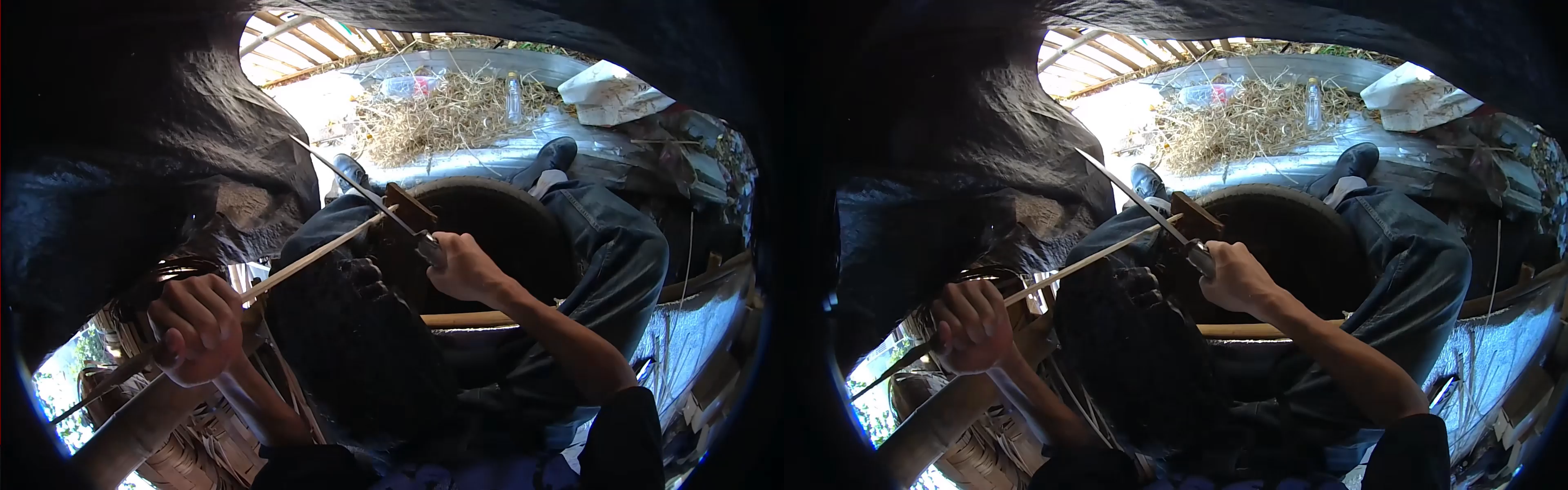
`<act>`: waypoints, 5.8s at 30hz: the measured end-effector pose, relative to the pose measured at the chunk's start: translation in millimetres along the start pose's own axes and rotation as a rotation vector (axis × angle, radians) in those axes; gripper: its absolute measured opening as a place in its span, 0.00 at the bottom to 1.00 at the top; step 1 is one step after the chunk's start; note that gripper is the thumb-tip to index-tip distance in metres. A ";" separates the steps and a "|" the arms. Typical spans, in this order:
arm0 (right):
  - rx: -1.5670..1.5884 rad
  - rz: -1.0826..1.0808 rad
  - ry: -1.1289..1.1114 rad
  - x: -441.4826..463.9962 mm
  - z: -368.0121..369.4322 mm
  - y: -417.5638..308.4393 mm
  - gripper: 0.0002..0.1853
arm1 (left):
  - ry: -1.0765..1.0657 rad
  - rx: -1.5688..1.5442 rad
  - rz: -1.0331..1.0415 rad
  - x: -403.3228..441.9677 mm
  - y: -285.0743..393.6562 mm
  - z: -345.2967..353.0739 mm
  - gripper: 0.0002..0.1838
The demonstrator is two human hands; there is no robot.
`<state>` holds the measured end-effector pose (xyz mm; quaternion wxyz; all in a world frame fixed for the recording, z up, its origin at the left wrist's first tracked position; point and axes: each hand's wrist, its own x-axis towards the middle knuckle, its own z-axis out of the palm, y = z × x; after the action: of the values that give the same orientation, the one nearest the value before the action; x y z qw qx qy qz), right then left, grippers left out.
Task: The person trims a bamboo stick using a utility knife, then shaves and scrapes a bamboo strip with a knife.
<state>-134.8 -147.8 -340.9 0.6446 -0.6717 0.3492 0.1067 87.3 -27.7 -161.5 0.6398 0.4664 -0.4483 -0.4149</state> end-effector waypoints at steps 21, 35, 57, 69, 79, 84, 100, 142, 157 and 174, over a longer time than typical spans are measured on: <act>0.138 0.065 -0.192 8.7 10.6 29.5 0.06 | 0.031 -0.094 0.069 0.3 -0.8 -8.4 0.27; -0.105 0.125 0.052 16.9 6.9 48.5 0.05 | 0.000 -0.066 0.093 16.9 -3.9 -0.1 0.29; -0.060 0.112 0.005 28.5 4.8 64.8 0.09 | 0.029 -0.097 0.097 -0.1 -3.5 -19.8 0.29; 0.009 -0.127 -0.031 26.4 0.2 53.3 0.09 | 0.019 -0.107 0.104 7.0 -5.6 -22.6 0.28; -0.031 -0.056 -0.129 3.4 3.7 38.9 0.09 | 0.077 -0.116 0.103 5.9 -4.4 -33.3 0.28; -0.084 0.039 0.040 28.8 0.0 62.3 0.08 | -0.011 -0.103 0.067 8.3 0.3 -27.2 0.28; -0.063 -0.104 0.000 18.0 -17.2 32.8 0.07 | 0.019 -0.108 0.078 9.6 -1.0 -11.0 0.29; -0.017 0.002 -0.057 36.8 6.0 79.2 0.08 | 0.086 -0.145 0.114 0.3 -4.2 -24.5 0.28; -0.013 -0.069 -0.019 37.2 -1.0 81.1 0.08 | 0.040 -0.129 0.099 3.3 -6.7 -22.9 0.27; -0.206 -0.233 0.193 13.2 -29.1 38.4 0.13 | 0.566 -0.209 0.166 17.4 -14.8 6.3 0.23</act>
<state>-157.3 -176.7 -374.8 0.5437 -0.7774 0.3163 0.0016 83.9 -48.9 -171.6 0.8153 0.4569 -0.2437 -0.2589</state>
